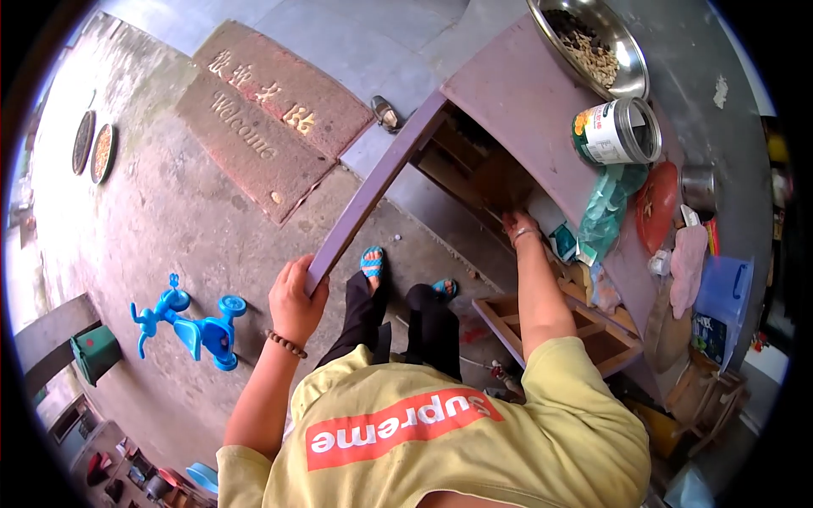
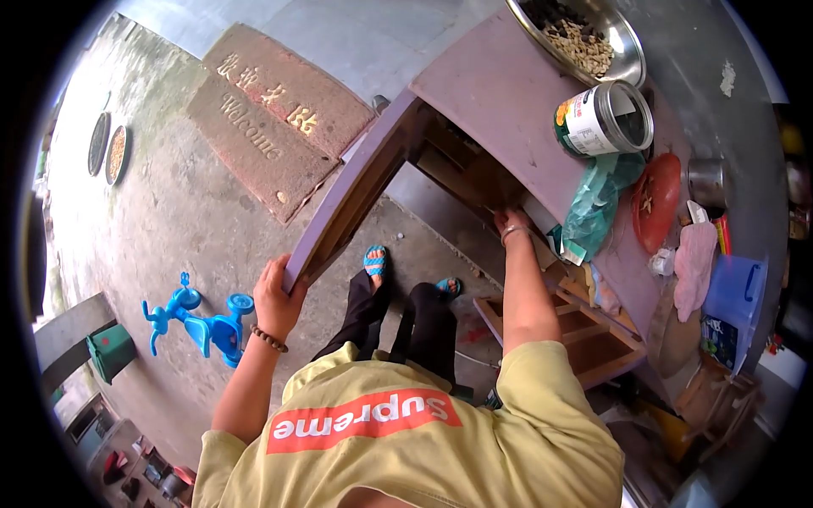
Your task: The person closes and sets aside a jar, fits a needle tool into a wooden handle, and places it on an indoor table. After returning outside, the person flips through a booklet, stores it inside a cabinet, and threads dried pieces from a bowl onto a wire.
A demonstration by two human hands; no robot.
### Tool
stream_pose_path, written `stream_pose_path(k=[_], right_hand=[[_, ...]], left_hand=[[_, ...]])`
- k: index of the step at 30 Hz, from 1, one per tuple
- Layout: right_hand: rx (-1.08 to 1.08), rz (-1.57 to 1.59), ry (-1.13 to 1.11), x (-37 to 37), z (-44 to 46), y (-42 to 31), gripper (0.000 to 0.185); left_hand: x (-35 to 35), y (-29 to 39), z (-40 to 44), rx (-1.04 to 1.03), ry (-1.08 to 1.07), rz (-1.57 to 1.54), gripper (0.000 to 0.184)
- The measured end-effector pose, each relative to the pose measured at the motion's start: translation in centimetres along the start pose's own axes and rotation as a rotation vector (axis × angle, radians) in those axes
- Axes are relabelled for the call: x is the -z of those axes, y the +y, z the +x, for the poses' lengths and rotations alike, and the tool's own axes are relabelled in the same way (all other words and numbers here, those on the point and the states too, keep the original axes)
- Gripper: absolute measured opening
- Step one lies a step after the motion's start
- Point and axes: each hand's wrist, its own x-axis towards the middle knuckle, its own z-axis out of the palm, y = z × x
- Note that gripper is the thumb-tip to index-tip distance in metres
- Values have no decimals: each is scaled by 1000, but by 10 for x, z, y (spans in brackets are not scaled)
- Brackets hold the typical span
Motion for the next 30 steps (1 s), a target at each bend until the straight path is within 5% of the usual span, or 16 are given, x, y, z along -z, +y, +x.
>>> stream_pose_path(k=[13,16,19,25,30], right_hand=[[86,72,12,-13,46,-37,36],[206,157,-53,36,134,17,32],[69,-115,33,45,44,9,25],[51,91,112,38,38,23,18],[-184,415,-39,18,55,38,25]], left_hand=[[0,3,0,15,-9,-12,29],[-1,2,-1,18,-3,-13,29],[-2,2,-2,11,14,-9,29],[-1,0,-1,15,8,-12,29],[-1,2,-1,38,-6,-9,29]])
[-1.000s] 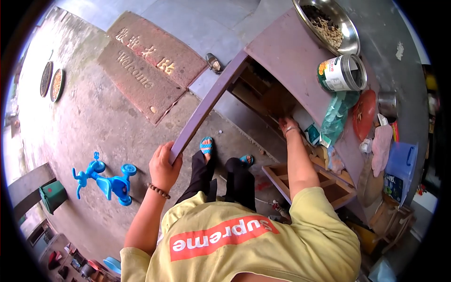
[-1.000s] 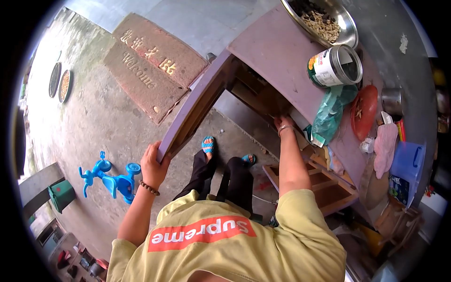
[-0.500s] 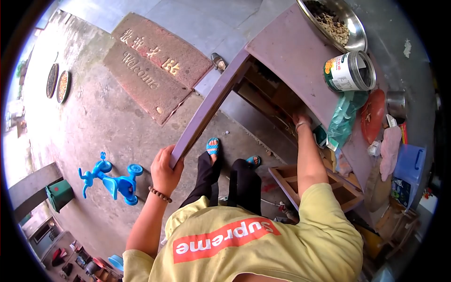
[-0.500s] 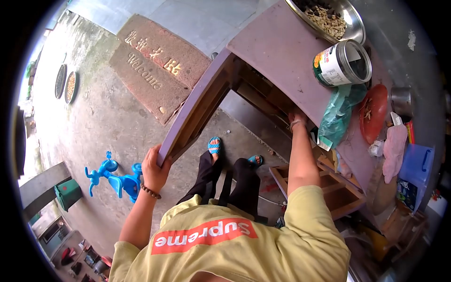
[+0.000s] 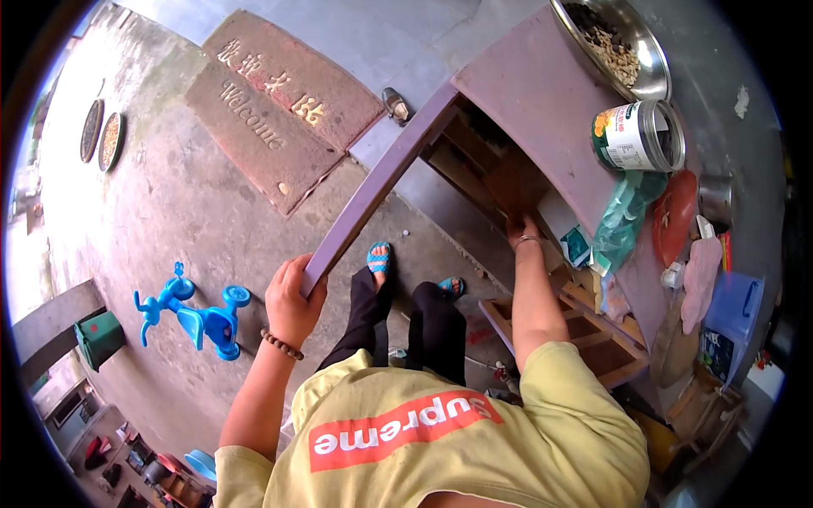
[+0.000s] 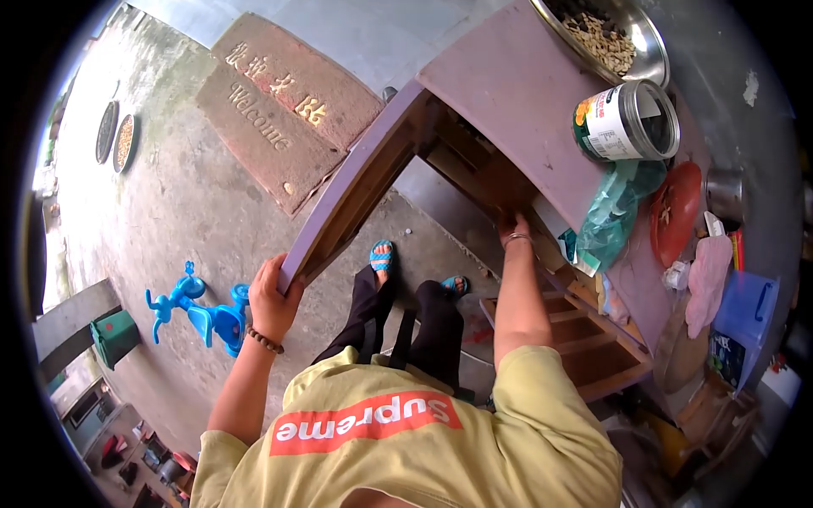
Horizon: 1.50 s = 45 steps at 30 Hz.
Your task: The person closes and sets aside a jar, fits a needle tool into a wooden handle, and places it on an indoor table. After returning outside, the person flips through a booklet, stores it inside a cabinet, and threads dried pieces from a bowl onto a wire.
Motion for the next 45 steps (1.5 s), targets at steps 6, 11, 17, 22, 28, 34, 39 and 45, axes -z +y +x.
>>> stream_pose_path(k=[6,11,17,22,28,34,39,45], right_hand=[[-64,29,-103,-19,10,25,27],[10,121,-165,-47,8,9,26],[168,64,-166,-74,3,-45,24],[213,-57,-117,-91,12,-50,23],[355,-273,15,-71,24,-28,21],[293,-1219,-162,105,67,41,20],[191,-1641,-304,144,-135,125,7],[98,-1710,-336,179,-204,139,18]], left_hand=[[2,2,1,-19,0,3,28],[3,0,2,-6,-11,-4,30],[1,-4,2,-43,8,-13,30],[2,-3,3,-47,-7,-22,30],[-1,-5,1,-33,-30,-12,30],[-2,-6,-2,-45,-18,-1,31],[-10,-5,-13,-63,-57,0,36],[-32,12,-39,-170,-203,-96,56]])
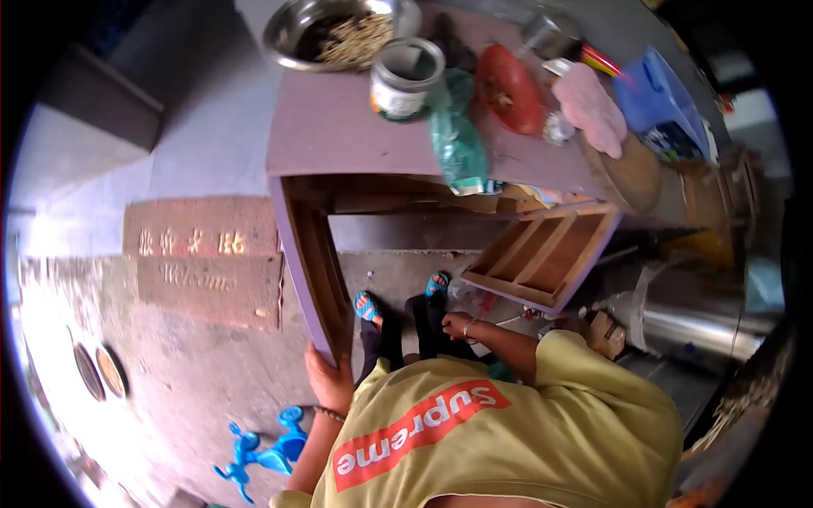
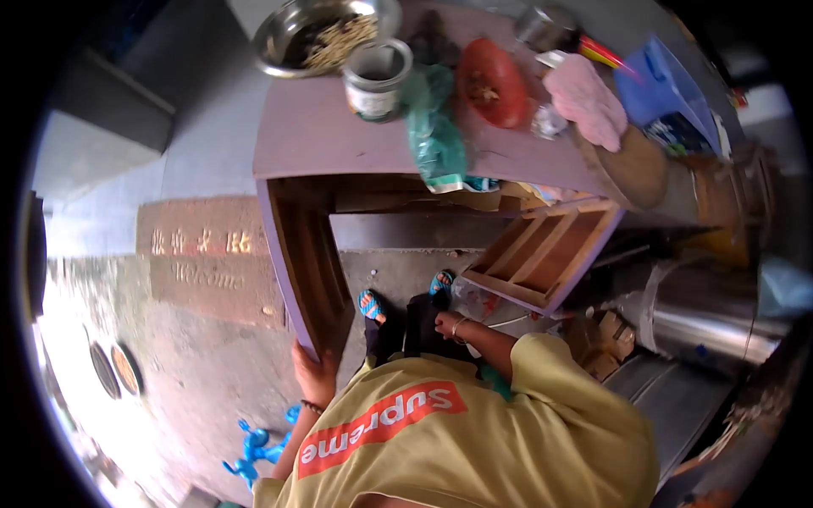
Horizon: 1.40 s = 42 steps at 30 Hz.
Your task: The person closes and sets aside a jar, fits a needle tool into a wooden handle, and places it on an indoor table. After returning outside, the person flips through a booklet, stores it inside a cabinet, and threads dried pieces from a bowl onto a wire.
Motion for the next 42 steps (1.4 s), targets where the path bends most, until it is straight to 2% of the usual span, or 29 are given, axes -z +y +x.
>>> stream_pose_path(k=[1,3,5,6,9,11,12,15,16,18,19,21,22,25,29,30,33,37,39,41,42], right_hand=[[-36,69,13,3,1,7,19],[-69,164,53,17,-8,13,20],[44,124,226,39,-25,12,20],[-77,456,303,40,-30,14,15],[19,387,353,44,-25,53,11],[64,395,392,44,-39,74,11],[43,429,392,45,-55,77,11],[-92,483,368,36,-70,113,11],[-80,490,371,34,-77,125,11],[-117,827,342,33,-95,144,9],[-110,828,334,39,-106,146,9],[-100,1145,281,63,-129,148,8],[-92,1141,271,77,-141,145,8],[65,1487,314,116,-164,130,24],[237,1279,336,157,-166,112,26],[282,1233,276,165,-162,111,26],[240,1257,233,177,-158,98,25],[324,1022,165,198,-144,75,17],[319,1011,143,205,-141,60,16],[326,1093,250,212,-137,47,23],[372,1104,236,218,-140,39,23]], left_hand=[[-7,7,0,-54,-34,-36,60],[-14,36,10,-34,-256,-286,73],[-34,54,15,-63,-332,-316,81],[-44,63,21,-103,-345,-319,81],[-65,93,33,-164,-395,-311,83],[-73,111,39,125,-585,-690,82],[-79,109,42,121,-623,-551,79],[-102,114,55,-90,-601,-369,77],[-108,121,61,-64,-617,-383,75],[-123,133,74,-99,-604,-381,75],[-131,137,79,-124,-597,-388,74],[-142,151,91,-119,-606,-416,72],[-147,158,95,-127,-571,-428,71],[-156,186,105,-133,-512,-389,67],[-164,205,108,-133,-480,-332,63],[-166,208,108,-137,-470,-329,62],[-166,211,103,-145,-456,-281,62],[-167,202,103,-95,-499,-281,59],[-168,198,107,-90,-502,-287,59],[-170,194,108,-132,-490,-324,63],[-172,192,108,-136,-490,-339,64]])
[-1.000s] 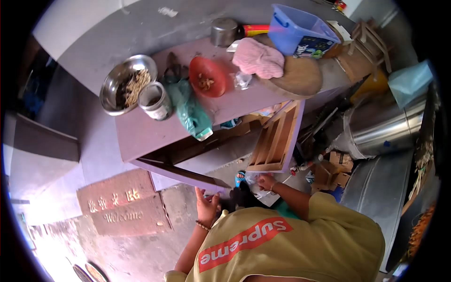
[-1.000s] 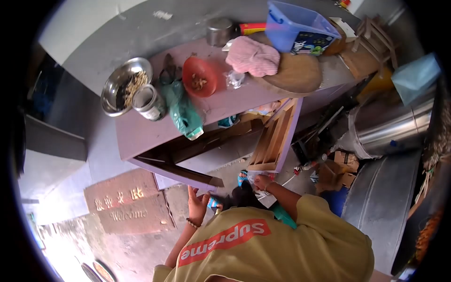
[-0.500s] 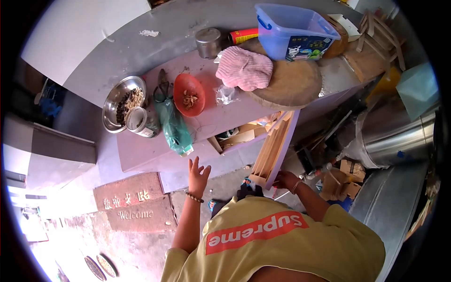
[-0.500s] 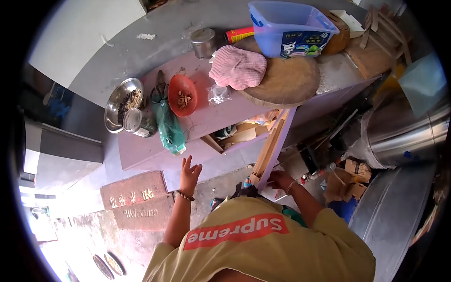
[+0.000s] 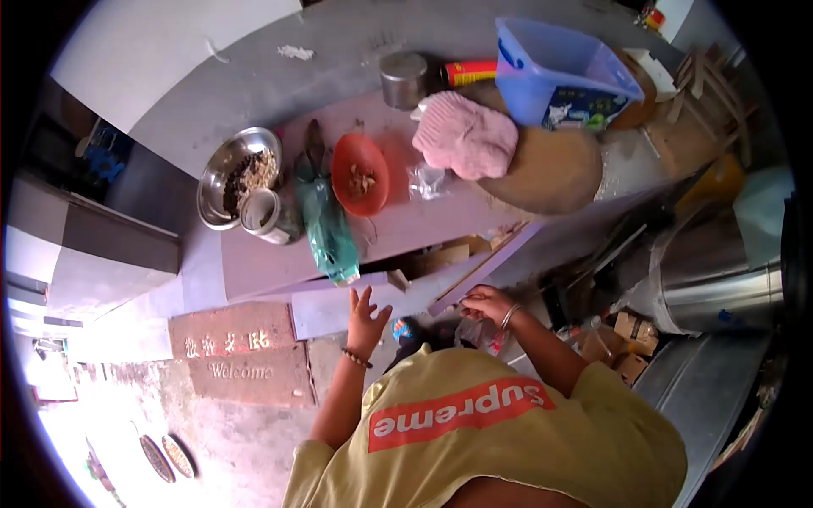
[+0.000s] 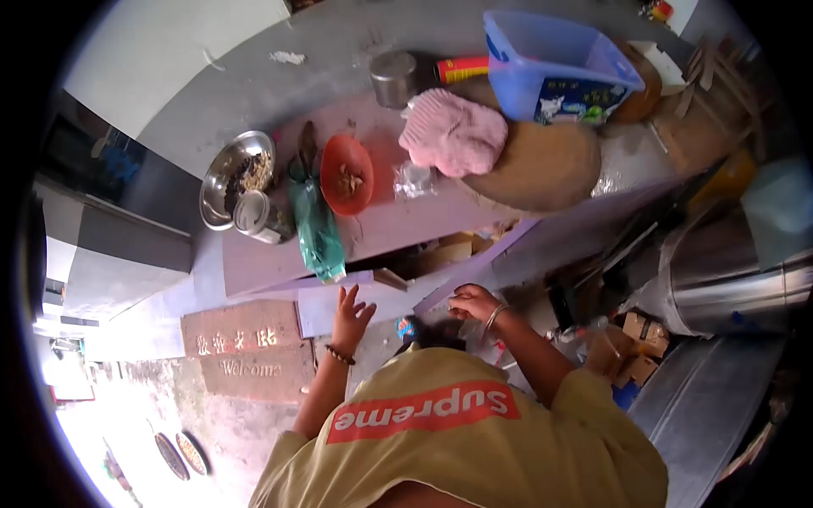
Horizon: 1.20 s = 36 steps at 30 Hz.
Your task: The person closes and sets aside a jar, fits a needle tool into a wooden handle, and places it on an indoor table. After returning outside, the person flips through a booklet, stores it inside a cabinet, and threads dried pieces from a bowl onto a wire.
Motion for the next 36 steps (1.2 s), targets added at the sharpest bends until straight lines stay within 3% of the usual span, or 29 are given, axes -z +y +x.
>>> stream_pose_path(k=[3,7,13,15,17,19,21,23,25,28,31,36], right_hand=[[-13,-135,-5,-5,15,-25,29],[134,-135,76,-19,34,-38,38],[41,-159,139,-37,44,-55,38],[106,-130,220,-41,39,-54,37],[131,-156,254,-47,36,-57,35],[179,-240,233,-40,34,-51,32],[222,-319,211,-40,34,-53,28],[240,-431,234,-53,22,-75,22],[309,-339,259,-56,20,-85,18],[509,-476,380,-56,21,-107,18],[659,-821,598,-56,24,-137,29],[745,-979,589,-58,42,-167,37]], left_hand=[[-5,-32,11,-156,5,12,69],[7,2,12,-32,-102,0,71],[27,28,15,-37,-237,-75,71],[26,13,22,-107,-236,-32,69],[33,13,26,2,-412,-85,69],[41,17,30,-20,-520,-54,66],[31,-2,34,-221,-358,-91,65],[35,2,37,-115,-400,-52,66],[37,10,37,-97,-400,-21,66],[35,4,41,-90,-401,-35,64],[43,8,43,-51,-444,-81,59],[48,-1,30,-9,-424,-166,53]])
